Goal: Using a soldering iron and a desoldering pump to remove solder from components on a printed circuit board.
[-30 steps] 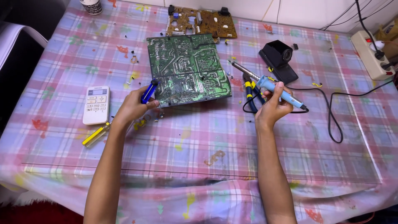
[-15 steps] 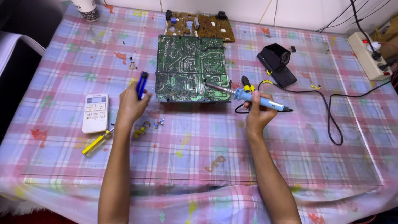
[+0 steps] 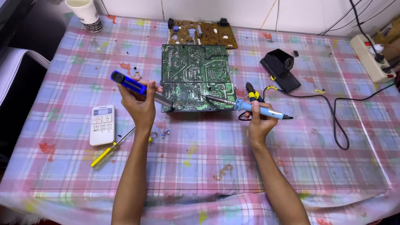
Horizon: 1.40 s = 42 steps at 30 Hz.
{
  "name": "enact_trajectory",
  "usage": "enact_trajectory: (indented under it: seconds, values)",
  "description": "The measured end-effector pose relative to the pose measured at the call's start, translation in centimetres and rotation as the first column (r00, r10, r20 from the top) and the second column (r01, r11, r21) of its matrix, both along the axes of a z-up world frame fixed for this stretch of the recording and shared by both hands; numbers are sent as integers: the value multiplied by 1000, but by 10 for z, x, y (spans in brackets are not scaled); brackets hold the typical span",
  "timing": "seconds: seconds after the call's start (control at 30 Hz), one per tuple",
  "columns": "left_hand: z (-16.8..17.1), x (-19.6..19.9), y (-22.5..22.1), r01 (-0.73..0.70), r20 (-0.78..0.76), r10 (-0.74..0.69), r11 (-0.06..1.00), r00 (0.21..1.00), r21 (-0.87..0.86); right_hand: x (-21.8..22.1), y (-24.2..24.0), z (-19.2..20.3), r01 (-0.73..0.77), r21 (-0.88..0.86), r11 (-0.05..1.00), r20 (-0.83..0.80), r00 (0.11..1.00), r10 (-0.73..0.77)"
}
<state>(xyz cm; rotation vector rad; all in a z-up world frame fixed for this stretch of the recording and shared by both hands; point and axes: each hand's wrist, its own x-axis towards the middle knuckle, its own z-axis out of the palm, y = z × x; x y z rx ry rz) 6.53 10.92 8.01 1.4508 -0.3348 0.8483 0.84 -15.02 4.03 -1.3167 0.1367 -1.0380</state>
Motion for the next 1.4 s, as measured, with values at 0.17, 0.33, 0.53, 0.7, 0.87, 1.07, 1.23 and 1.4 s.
enact_trajectory:
  seconds: [0.17,0.33,0.53,0.7,0.87,1.07,1.23,1.4]
  values:
    - [-10,3,2,-129,142,157,973,977,-189,1,5,-2,-15,-13,1000,-7,1000,15]
    - [-16,2,9,-156,119,186,962,975,-222,-1,1,-7,-11,-10,1000,-22,1000,11]
    - [-13,4,7,-96,149,137,962,979,-255,-3,3,-4,-23,-8,1000,-27,999,23]
    - [-19,7,9,-3,101,37,949,994,-316,0,-1,3,-58,-96,994,-33,998,55]
    - [-14,5,14,38,21,-33,910,999,-412,11,-11,33,-175,-264,948,-140,980,142]
    - [-19,8,19,277,-24,-421,638,907,-718,16,0,96,-396,-429,812,-364,899,245]
    - [-5,-4,22,484,91,-694,396,714,-781,11,5,108,-521,-381,764,-430,831,353]
    - [-17,0,19,562,132,-706,421,696,-712,9,2,109,-558,-383,736,-457,807,374]
